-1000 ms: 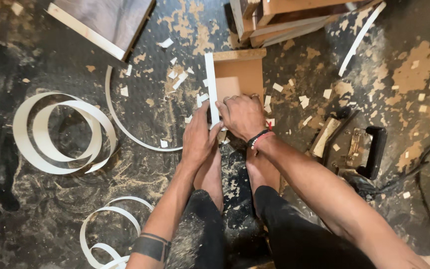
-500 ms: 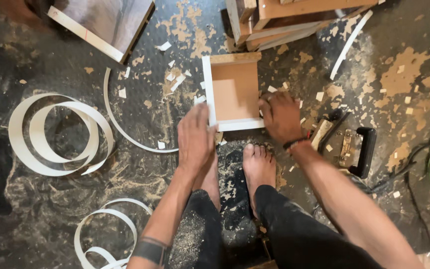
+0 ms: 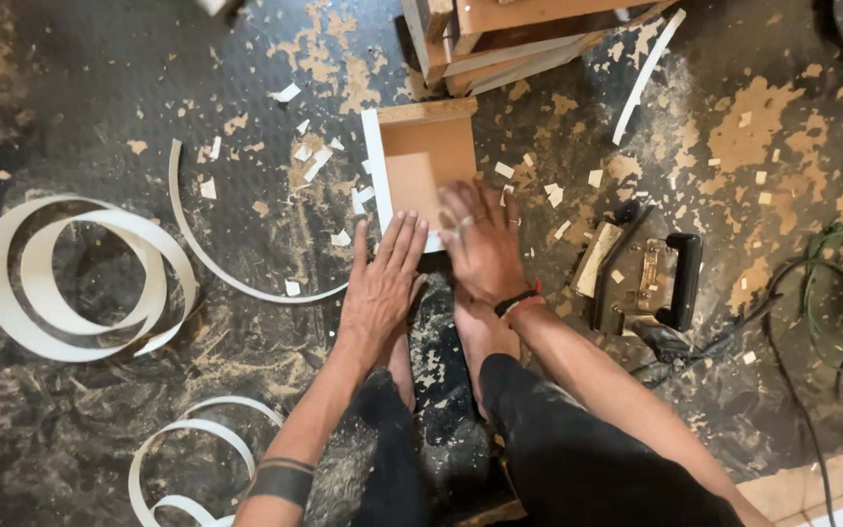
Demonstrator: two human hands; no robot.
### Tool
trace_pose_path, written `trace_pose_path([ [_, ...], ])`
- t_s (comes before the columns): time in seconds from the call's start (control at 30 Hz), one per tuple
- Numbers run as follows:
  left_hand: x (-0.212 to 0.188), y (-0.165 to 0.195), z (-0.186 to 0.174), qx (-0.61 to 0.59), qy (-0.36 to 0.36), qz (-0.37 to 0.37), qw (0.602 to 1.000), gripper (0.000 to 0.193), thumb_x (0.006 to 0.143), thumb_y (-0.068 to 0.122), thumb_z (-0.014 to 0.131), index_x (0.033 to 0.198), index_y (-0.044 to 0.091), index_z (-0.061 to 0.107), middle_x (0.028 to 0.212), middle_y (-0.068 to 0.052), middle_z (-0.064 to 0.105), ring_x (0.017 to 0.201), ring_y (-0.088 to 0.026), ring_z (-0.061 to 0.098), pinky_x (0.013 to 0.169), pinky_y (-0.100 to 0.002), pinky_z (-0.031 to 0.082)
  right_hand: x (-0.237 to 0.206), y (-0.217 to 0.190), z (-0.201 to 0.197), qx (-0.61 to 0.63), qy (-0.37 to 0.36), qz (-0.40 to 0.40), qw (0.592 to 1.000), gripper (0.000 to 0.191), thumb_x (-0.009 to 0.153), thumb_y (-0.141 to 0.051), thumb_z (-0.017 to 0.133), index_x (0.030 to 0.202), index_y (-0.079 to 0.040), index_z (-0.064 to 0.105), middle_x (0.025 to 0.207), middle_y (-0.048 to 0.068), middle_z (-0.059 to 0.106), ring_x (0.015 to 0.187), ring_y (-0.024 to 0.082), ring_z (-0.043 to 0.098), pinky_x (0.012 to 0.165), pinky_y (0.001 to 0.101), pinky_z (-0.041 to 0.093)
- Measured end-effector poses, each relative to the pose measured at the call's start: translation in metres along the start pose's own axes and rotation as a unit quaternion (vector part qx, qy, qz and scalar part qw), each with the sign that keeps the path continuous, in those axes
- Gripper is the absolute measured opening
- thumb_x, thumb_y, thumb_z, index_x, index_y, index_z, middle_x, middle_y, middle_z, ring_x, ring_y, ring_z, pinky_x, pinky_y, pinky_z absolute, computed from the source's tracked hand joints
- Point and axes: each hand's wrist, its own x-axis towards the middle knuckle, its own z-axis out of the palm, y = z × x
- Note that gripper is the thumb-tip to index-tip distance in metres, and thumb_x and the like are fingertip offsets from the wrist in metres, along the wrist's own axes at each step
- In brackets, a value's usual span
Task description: The person applies white edge banding to the edges of small wooden boxes. They use a hand-held iron to press the banding onto the edges, then trim the excess with a utility knife. The person works on multiple boxes, repeating the process for each edge.
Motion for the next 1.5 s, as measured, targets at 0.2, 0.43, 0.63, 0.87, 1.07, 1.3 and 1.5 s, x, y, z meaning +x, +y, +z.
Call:
trace_pose_path([
  [0.2, -0.008, 0.003, 0.0, -0.003, -0.015, -0.004, 1.0, 0.085, 0.096, 0.052, 0.054, 0.163, 0.011, 0.023, 0.168, -0.006, 0.027, 0.156, -0.021, 0.019, 0.125, -0.06, 0.008, -0.003, 0.019, -0.017, 0.323, 0.05, 0.134, 0.935, 0.045, 0.112, -0.03, 0.047, 0.148, -0.005, 0.054, 0.147, 0.018, 0.057, 0.138, 0.032, 0.052, 0.118, 0.0402, 0.037],
  [0.43, -0.009, 0.005, -0.001, -0.029, -0.02, -0.004, 0.999, 0.086, 0.096, 0.051, 0.055, 0.162, 0.008, 0.02, 0.169, -0.008, 0.023, 0.157, -0.023, 0.015, 0.124, -0.061, 0.009, -0.03, 0.025, -0.02, 0.488, -0.002, 0.362, 0.794, 0.03, 0.094, -0.022, 0.074, 0.115, -0.003, 0.067, 0.096, 0.003, 0.07, 0.082, 0.011, 0.064, 0.064, 0.0274, 0.052],
  [0.63, -0.009, 0.007, -0.006, -0.025, -0.017, -0.001, 1.0, 0.086, 0.096, 0.049, 0.056, 0.163, 0.008, 0.02, 0.169, -0.008, 0.024, 0.157, -0.024, 0.015, 0.124, -0.061, 0.012, -0.027, 0.034, -0.026, 0.599, -0.104, 0.45, 0.654, 0.031, 0.094, -0.028, 0.078, 0.111, -0.004, 0.068, 0.084, 0.003, 0.063, 0.068, 0.013, 0.058, 0.057, 0.0297, 0.048],
  [0.87, -0.009, 0.008, -0.015, -0.032, -0.027, -0.002, 0.999, 0.089, 0.094, 0.049, 0.058, 0.162, 0.006, 0.02, 0.168, -0.009, 0.025, 0.156, -0.024, 0.016, 0.124, -0.062, 0.013, -0.034, 0.039, -0.028, 0.618, -0.109, 0.484, 0.609, 0.028, 0.09, -0.028, 0.073, 0.112, -0.011, 0.069, 0.093, 0.001, 0.072, 0.081, 0.013, 0.07, 0.067, 0.0287, 0.058],
  [1.07, -0.01, 0.01, -0.016, -0.027, -0.024, -0.002, 0.999, 0.088, 0.095, 0.049, 0.057, 0.162, 0.006, 0.019, 0.169, -0.009, 0.024, 0.157, -0.024, 0.015, 0.124, -0.061, 0.013, -0.043, 0.038, -0.03, 0.552, -0.061, 0.416, 0.72, 0.02, 0.093, -0.022, 0.075, 0.105, -0.006, 0.073, 0.089, 0.006, 0.073, 0.077, 0.017, 0.07, 0.066, 0.0309, 0.057],
  [1.3, -0.008, 0.012, -0.019, -0.031, -0.049, -0.006, 0.998, 0.088, 0.096, 0.05, 0.055, 0.162, 0.006, 0.017, 0.169, -0.01, 0.022, 0.157, -0.025, 0.012, 0.123, -0.062, 0.011, -0.043, 0.015, -0.034, 0.008, -0.041, 0.152, 0.987, 0.031, 0.092, -0.038, 0.074, 0.091, -0.007, 0.075, 0.086, 0.017, 0.074, 0.074, 0.035, 0.071, 0.068, 0.0465, 0.053],
  [1.5, 0.0, 0.01, -0.017, -0.251, 0.051, -0.071, 0.964, 0.08, 0.099, 0.044, 0.058, 0.158, 0.002, 0.024, 0.164, -0.019, 0.028, 0.154, -0.031, 0.021, 0.123, -0.061, 0.016, -0.045, 0.039, -0.029, 0.281, -0.034, 0.393, 0.875, 0.035, 0.096, -0.034, 0.07, 0.089, 0.0, 0.074, 0.077, 0.019, 0.073, 0.077, 0.036, 0.071, 0.068, 0.0448, 0.052],
])
